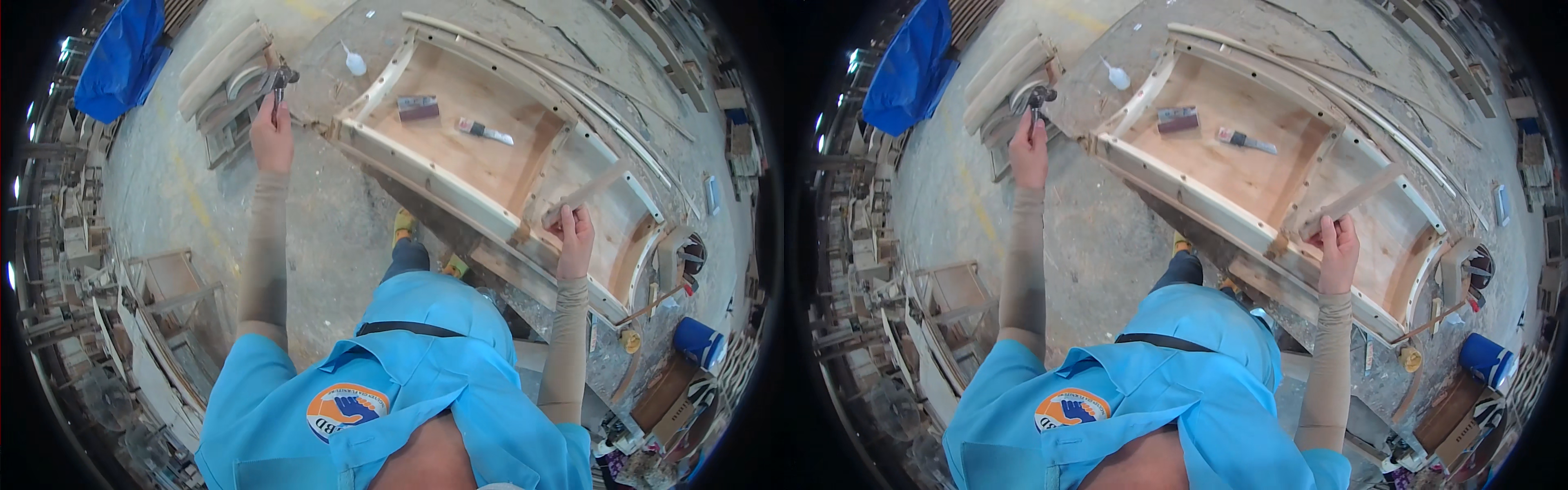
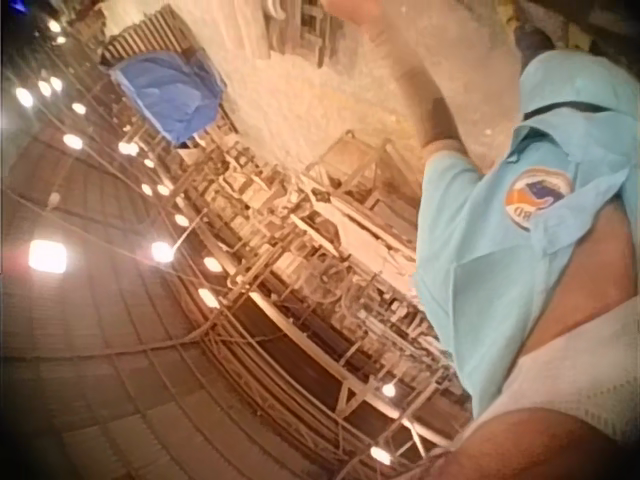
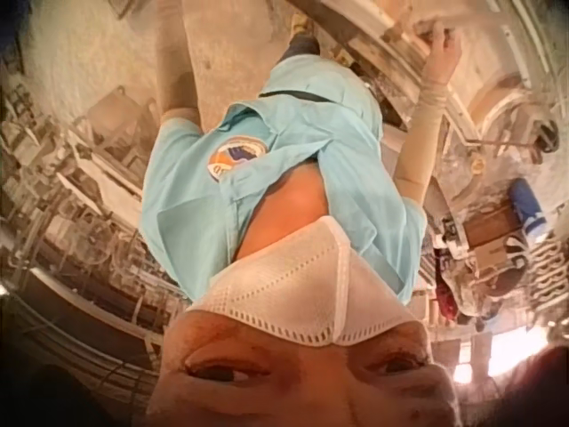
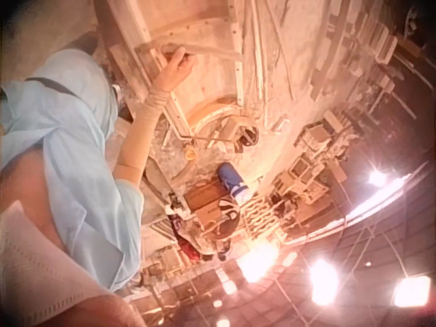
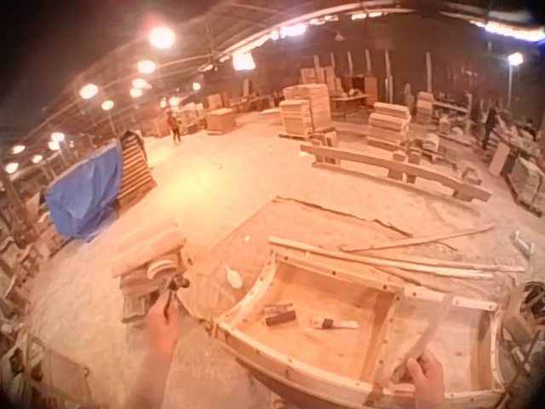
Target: The person assembles a wooden frame by sanding the edges of a plank, applying glue to the joints, and fitting a smaller wooden piece into place. They use a sanding block to smooth the wood and a glue bottle to secure the connection between the frame components.
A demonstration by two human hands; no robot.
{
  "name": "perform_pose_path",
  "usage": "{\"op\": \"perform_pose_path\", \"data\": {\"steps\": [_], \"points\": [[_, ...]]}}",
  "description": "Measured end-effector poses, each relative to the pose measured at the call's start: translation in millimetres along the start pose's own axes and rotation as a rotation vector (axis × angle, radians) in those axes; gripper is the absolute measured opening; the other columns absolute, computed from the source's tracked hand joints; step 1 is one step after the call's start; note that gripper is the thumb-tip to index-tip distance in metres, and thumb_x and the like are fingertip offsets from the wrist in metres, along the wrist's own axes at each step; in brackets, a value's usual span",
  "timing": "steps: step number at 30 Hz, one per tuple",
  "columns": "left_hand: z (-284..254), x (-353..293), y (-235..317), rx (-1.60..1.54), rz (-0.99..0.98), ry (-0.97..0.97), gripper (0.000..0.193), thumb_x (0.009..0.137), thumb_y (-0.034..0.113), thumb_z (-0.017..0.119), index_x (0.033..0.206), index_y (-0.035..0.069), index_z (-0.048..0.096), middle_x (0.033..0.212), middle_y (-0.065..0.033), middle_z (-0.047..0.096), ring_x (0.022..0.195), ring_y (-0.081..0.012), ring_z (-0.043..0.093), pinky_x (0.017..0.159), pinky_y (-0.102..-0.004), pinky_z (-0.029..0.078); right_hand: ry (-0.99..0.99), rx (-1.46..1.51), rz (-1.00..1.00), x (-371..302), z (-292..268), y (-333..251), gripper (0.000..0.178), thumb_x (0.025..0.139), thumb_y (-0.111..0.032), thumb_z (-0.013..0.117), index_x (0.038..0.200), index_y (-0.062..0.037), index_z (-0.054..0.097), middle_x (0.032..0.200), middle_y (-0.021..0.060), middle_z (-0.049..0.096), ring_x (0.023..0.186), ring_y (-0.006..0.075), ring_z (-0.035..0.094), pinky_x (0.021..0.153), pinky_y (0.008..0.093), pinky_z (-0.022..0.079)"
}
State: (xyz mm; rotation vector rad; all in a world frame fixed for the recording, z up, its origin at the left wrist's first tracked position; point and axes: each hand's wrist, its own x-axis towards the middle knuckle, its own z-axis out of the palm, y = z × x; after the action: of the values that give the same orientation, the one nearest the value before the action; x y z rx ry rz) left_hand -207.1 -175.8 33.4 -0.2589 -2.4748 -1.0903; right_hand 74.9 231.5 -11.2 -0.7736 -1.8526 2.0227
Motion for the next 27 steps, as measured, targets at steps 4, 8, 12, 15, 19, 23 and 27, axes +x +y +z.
{"op": "perform_pose_path", "data": {"steps": [4, 8, 12, 15, 19, 23, 27], "points": [[48.1, 73.8, -77.4, 0.194, -0.038, -0.201, 0.038, 0.091, 0.015, 0.052, 0.128, 0.008, 0.057, 0.107, -0.0239, 0.064, 0.101, -0.0413, 0.061, 0.084, -0.0463, 0.048, 0.057, -0.038, 0.079, 0.5, 4.0, -3.8, 0.032, 0.101, -0.019, 0.05, 0.127, -0.0016, 0.054, 0.088, -0.0022, 0.059, 0.073, 0.0047, 0.055, 0.068, 0.0219, 0.05], [115.5, 124.6, -93.7, 0.47, -0.11, -0.436, 0.038, 0.09, 0.012, 0.051, 0.127, 0.007, 0.057, 0.112, -0.024, 0.063, 0.104, -0.0409, 0.06, 0.088, -0.0443, 0.049, 0.239, -0.058, 0.068, -5.5, -2.2, 0.6, 0.034, 0.101, -0.022, 0.049, 0.129, -0.0028, 0.055, 0.085, -0.0037, 0.056, 0.072, 0.0038, 0.052, 0.066, 0.0222, 0.049], [201.2, 165.8, -237.8, 0.452, 0.084, -0.346, 0.039, 0.089, 0.011, 0.052, 0.127, 0.006, 0.057, 0.113, -0.0219, 0.065, 0.106, -0.0392, 0.061, 0.091, -0.0449, 0.049, 0.406, -0.127, -0.006, -10.9, 3.5, -11.0, 0.037, 0.101, -0.026, 0.049, 0.129, -0.0029, 0.057, 0.079, -0.0055, 0.05, 0.069, 0.004, 0.047, 0.065, 0.0219, 0.048], [237.1, 176.0, -240.7, 0.253, 0.416, -0.288, 0.046, 0.085, 0.011, 0.056, 0.129, -0.002, 0.054, 0.124, -0.0244, 0.059, 0.117, -0.0361, 0.057, 0.1, -0.0422, 0.045, 0.641, -0.022, -0.036, -36.8, 7.4, -21.0, 0.038, 0.101, -0.027, 0.049, 0.129, -0.0031, 0.057, 0.077, -0.0065, 0.046, 0.069, 0.004, 0.045, 0.065, 0.022, 0.048], [240.8, 183.2, -231.3, 0.352, 0.246, -0.455, 0.06, 0.077, 0.003, 0.057, 0.136, 0.015, 0.054, 0.107, -0.0196, 0.061, 0.094, -0.0356, 0.061, 0.086, -0.0446, 0.048, 0.967, 0.064, -0.145, -87.6, -7.8, -34.0, 0.029, 0.101, -0.024, 0.049, 0.118, -0.0047, 0.063, 0.086, -0.0022, 0.058, 0.071, 0.0042, 0.052, 0.063, 0.0227, 0.049], [195.1, 162.2, -195.5, 0.197, 0.471, -0.353, 0.06, 0.078, -0.002, 0.057, 0.136, 0.013, 0.053, 0.111, -0.0175, 0.055, 0.087, -0.0311, 0.061, 0.08, -0.0376, 0.05, 1.335, 0.054, -0.324, -159.9, -74.8, -9.9, 0.028, 0.101, -0.026, 0.049, 0.115, -0.0063, 0.063, 0.085, -0.0014, 0.06, 0.073, 0.0038, 0.052, 0.057, 0.0227, 0.044], [158.6, 128.7, -137.3, -0.001, 0.171, -0.627, 0.057, 0.083, -0.002, 0.058, 0.138, 0.008, 0.05, 0.118, -0.0175, 0.053, 0.096, -0.0259, 0.061, 0.08, -0.0323, 0.05, 1.435, 0.174, -0.114, -199.8, -136.9, 16.2, 0.025, 0.1, -0.025, 0.052, 0.112, -0.0082, 0.064, 0.079, -0.0018, 0.059, 0.066, 0.0048, 0.051, 0.053, 0.0226, 0.041]]}}
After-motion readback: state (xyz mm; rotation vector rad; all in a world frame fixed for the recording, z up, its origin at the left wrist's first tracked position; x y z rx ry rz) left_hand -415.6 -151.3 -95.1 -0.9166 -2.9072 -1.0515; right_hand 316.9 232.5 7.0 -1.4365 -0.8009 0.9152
